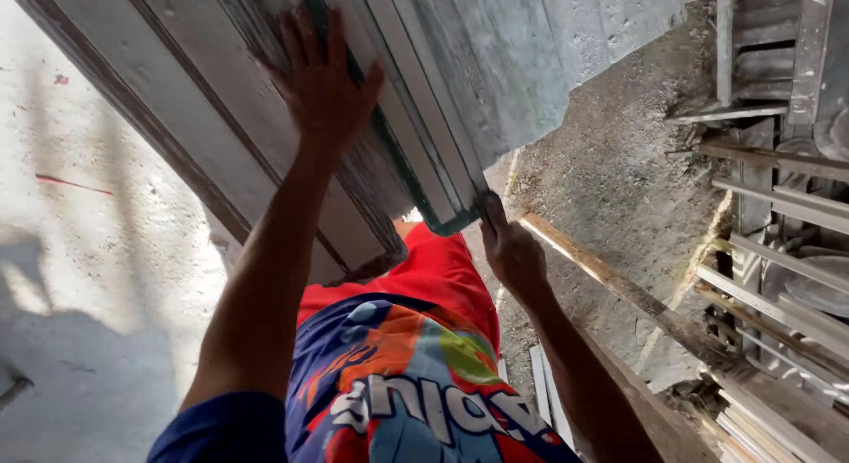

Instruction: The person scrubs a stack of corrugated metal sheets using a green scrubbing pad held in their right hand. They move the pad back and forth along the ridges of the sheets while holding them steady with their left hand.

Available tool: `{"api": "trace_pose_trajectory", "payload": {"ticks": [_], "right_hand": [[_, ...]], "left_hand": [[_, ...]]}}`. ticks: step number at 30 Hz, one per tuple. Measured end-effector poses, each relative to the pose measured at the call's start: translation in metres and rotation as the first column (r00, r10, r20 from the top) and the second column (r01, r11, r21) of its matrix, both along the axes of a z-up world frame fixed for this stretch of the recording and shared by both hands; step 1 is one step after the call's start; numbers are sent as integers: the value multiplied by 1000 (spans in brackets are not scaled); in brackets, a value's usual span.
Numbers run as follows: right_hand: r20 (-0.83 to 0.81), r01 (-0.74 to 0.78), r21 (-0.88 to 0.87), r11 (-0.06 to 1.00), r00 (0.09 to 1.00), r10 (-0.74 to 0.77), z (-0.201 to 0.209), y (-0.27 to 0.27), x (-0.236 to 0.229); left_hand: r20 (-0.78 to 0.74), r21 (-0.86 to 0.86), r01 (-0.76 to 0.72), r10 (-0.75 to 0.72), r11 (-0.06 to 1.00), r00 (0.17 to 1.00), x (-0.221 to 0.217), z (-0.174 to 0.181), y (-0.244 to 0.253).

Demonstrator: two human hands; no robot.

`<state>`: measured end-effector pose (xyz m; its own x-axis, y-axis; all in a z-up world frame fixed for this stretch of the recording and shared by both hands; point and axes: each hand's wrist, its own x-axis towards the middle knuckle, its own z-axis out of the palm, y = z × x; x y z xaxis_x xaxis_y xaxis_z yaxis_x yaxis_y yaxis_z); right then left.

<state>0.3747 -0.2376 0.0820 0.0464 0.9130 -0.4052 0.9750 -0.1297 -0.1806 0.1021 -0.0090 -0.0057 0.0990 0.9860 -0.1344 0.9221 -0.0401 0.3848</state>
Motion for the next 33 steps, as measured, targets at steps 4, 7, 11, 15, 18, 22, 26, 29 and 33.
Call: {"api": "trace_pose_trajectory", "payload": {"ticks": [4,7,11,15,18,22,26,29,33], "right_hand": [[-15,-146,65,987,989,147,-14,35,17],[-5,-232,110,967,972,233,-14,9,34],[-15,-241,102,965,970,244,-15,7,30],[-138,-190,-47,981,974,182,-17,94,-1],[-133,-304,232,924,931,340,-34,98,8],[-75,-336,87,938,937,342,-10,14,33],[-44,-201,-2,980,979,200,-23,15,32],[-58,-255,67,965,964,259,-31,24,39],[-8,-350,70,934,936,352,-39,42,42]], "left_hand": [[-30,-72,-15,13,997,999,-1,7,-3],[-8,-64,22,-23,998,1000,-9,10,-11],[24,-75,101,-99,992,995,-23,12,-8],[37,-126,100,-97,987,995,-17,15,-13],[51,-110,103,-98,989,994,-21,18,-11],[72,-94,89,-82,992,994,-22,10,-5],[88,-127,87,-77,988,993,-23,9,-13],[88,-114,85,-75,990,993,-24,10,-11],[90,-48,78,-73,996,993,-19,-2,-3]]}}
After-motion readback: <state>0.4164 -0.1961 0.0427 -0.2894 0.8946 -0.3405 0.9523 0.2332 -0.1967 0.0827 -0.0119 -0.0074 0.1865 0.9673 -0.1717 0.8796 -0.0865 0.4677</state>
